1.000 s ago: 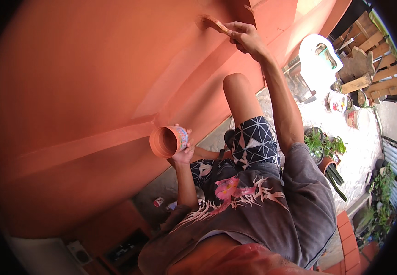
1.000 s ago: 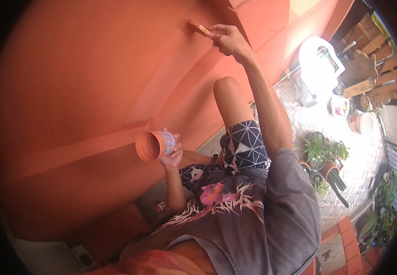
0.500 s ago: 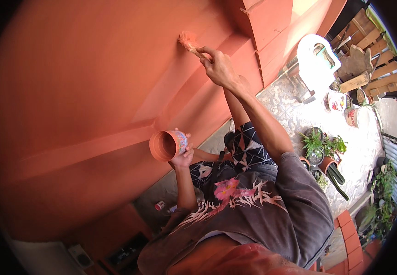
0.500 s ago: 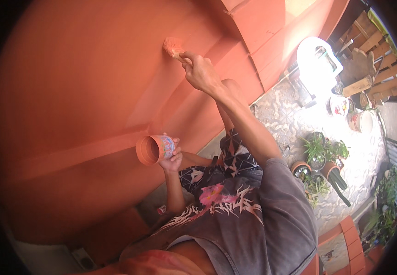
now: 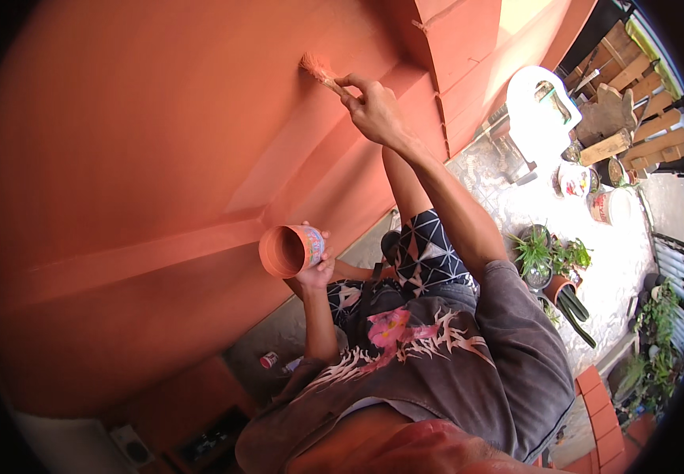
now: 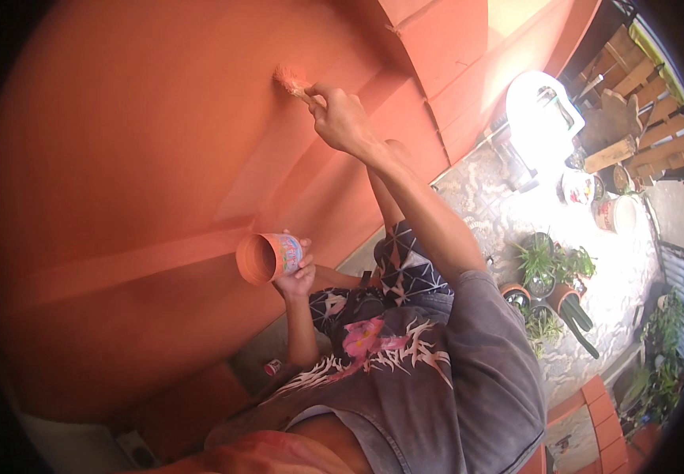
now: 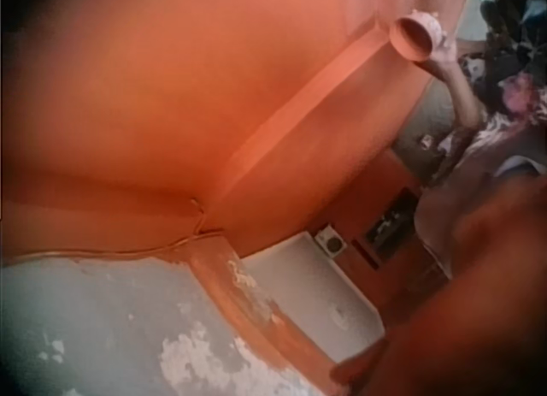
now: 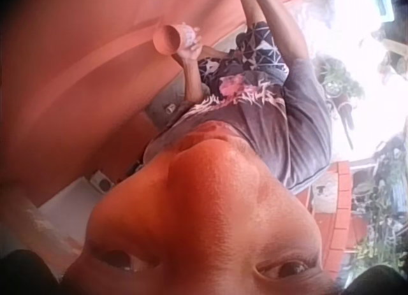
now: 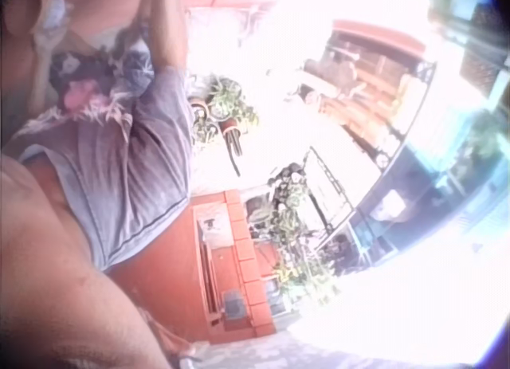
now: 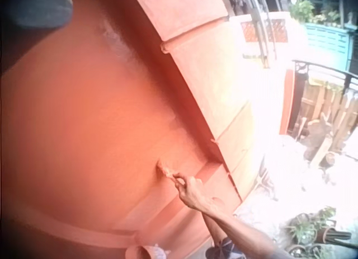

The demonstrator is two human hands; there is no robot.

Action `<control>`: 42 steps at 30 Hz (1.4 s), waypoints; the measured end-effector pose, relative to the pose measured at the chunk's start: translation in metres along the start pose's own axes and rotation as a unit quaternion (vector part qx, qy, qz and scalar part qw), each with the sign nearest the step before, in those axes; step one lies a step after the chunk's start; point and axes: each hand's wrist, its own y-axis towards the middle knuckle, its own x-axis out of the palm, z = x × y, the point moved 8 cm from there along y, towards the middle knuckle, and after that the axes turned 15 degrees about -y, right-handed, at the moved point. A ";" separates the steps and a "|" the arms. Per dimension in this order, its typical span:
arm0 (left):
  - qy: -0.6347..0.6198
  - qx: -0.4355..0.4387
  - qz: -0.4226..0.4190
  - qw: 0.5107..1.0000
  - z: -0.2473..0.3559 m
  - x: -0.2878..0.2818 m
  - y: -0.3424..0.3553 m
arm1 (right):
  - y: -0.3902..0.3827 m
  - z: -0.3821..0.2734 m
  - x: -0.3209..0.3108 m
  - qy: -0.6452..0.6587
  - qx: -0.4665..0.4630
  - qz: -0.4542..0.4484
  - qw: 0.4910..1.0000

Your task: The person paints a ceiling with reddish-brown paint using a brush and a small container. They repeatedly dip the brush into the container and apply paint to the ceiling surface while standing on a ladder.

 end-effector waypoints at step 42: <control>-0.006 0.092 -0.043 0.995 0.028 0.000 -0.062 | -0.064 -0.051 0.098 0.097 -0.027 0.017 0.995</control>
